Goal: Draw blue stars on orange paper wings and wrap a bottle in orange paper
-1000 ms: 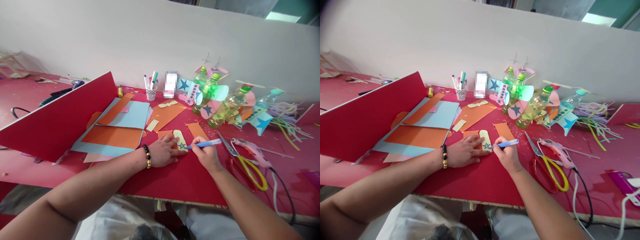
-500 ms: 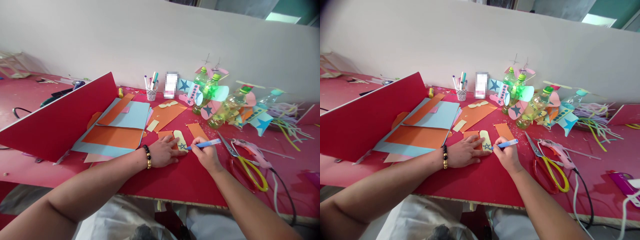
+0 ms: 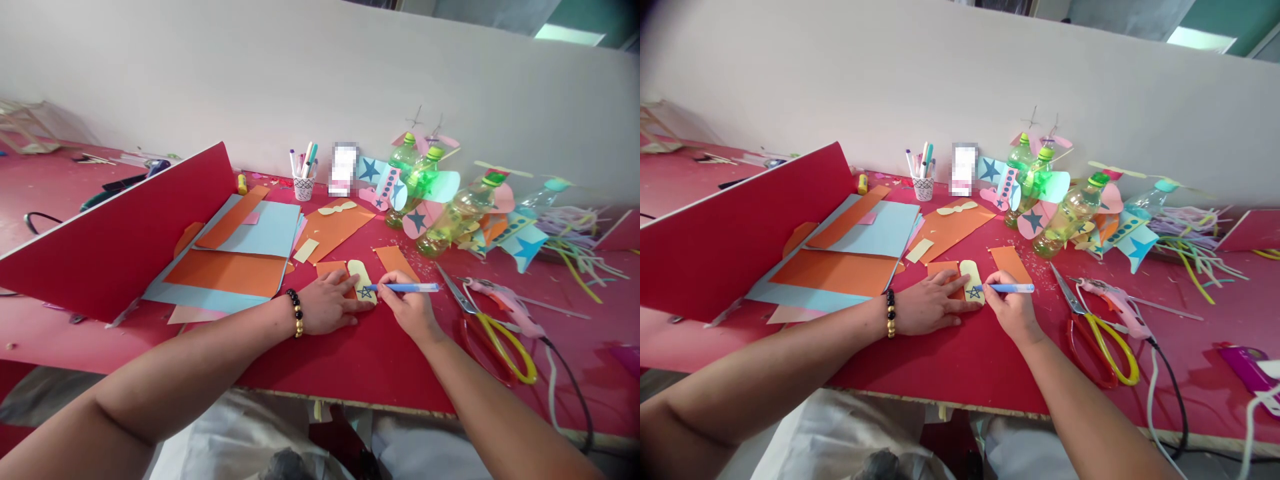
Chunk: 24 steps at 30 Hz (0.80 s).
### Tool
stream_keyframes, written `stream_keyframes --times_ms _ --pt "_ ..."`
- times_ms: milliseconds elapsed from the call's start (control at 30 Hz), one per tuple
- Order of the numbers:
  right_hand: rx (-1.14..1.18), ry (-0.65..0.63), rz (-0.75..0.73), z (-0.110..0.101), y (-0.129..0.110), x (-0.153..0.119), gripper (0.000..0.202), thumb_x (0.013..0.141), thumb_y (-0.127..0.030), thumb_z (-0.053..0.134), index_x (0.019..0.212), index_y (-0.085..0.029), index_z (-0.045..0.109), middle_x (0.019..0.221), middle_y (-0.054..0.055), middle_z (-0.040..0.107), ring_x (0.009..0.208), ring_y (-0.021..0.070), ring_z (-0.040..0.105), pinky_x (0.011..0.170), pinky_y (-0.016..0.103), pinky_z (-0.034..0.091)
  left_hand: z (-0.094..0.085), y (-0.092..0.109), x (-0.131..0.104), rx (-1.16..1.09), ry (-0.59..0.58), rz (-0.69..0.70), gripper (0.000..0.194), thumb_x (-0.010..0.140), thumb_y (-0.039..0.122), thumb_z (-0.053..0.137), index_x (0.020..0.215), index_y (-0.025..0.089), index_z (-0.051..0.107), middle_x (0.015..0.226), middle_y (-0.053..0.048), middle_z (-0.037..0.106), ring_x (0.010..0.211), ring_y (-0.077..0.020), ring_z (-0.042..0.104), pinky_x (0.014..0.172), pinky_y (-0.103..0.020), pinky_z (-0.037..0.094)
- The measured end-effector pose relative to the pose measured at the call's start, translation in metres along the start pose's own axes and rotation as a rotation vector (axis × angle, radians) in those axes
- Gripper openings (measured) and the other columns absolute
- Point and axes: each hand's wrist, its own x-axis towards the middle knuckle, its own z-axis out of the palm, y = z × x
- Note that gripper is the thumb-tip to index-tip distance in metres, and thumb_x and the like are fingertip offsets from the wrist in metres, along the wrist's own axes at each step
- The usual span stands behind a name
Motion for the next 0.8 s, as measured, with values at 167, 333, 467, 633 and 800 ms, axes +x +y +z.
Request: stream_keyframes --times_ms 167,333,467,633,800 --pt "-0.002 0.003 0.0 0.0003 0.0006 0.0003 0.013 0.087 -0.03 0.054 0.078 -0.021 0.056 0.07 0.0 0.058 0.064 0.0149 0.055 0.058 0.026 0.041 0.0021 -0.0011 0.0002 0.003 0.012 0.006 0.046 0.095 0.049 0.039 0.141 0.043 0.037 0.152 -0.007 0.025 0.131 -0.0361 0.027 0.102 -0.05 0.031" --pt "0.007 -0.002 0.001 0.0011 0.0012 0.0003 0.014 0.087 -0.031 0.054 0.078 -0.021 0.056 0.07 0.0 0.058 0.065 0.015 0.055 0.059 0.026 0.041 0.003 -0.0015 0.0011 0.003 0.021 0.014 0.047 0.095 0.05 0.038 0.141 0.041 0.037 0.152 -0.01 0.024 0.131 -0.0379 0.027 0.103 -0.05 0.03" --pt "0.011 -0.013 -0.001 0.0016 0.0026 0.0012 0.015 0.087 -0.032 0.054 0.078 -0.021 0.056 0.07 0.0 0.058 0.066 0.0153 0.054 0.06 0.027 0.041 0.0025 -0.0013 0.0013 0.001 0.009 0.007 0.047 0.096 0.05 0.038 0.142 0.041 0.037 0.152 -0.01 0.024 0.132 -0.038 0.026 0.104 -0.05 0.029" --pt "0.009 -0.017 0.016 0.0008 0.0 0.0009 0.015 0.087 -0.031 0.054 0.076 -0.021 0.055 0.067 0.0 0.057 0.063 0.015 0.054 0.059 0.027 0.041 0.0026 -0.0009 0.0007 -0.001 0.016 0.012 0.046 0.095 0.049 0.039 0.141 0.042 0.038 0.152 -0.007 0.026 0.131 -0.0368 0.026 0.102 -0.051 0.03" --pt "0.017 -0.003 0.024 0.0006 -0.0015 -0.0002 0.015 0.087 -0.031 0.053 0.077 -0.021 0.054 0.067 0.0 0.057 0.063 0.0151 0.054 0.059 0.027 0.041 0.0013 -0.0001 0.0005 -0.006 0.007 0.002 0.046 0.095 0.048 0.041 0.141 0.043 0.037 0.152 -0.006 0.025 0.131 -0.0359 0.026 0.102 -0.05 0.031"
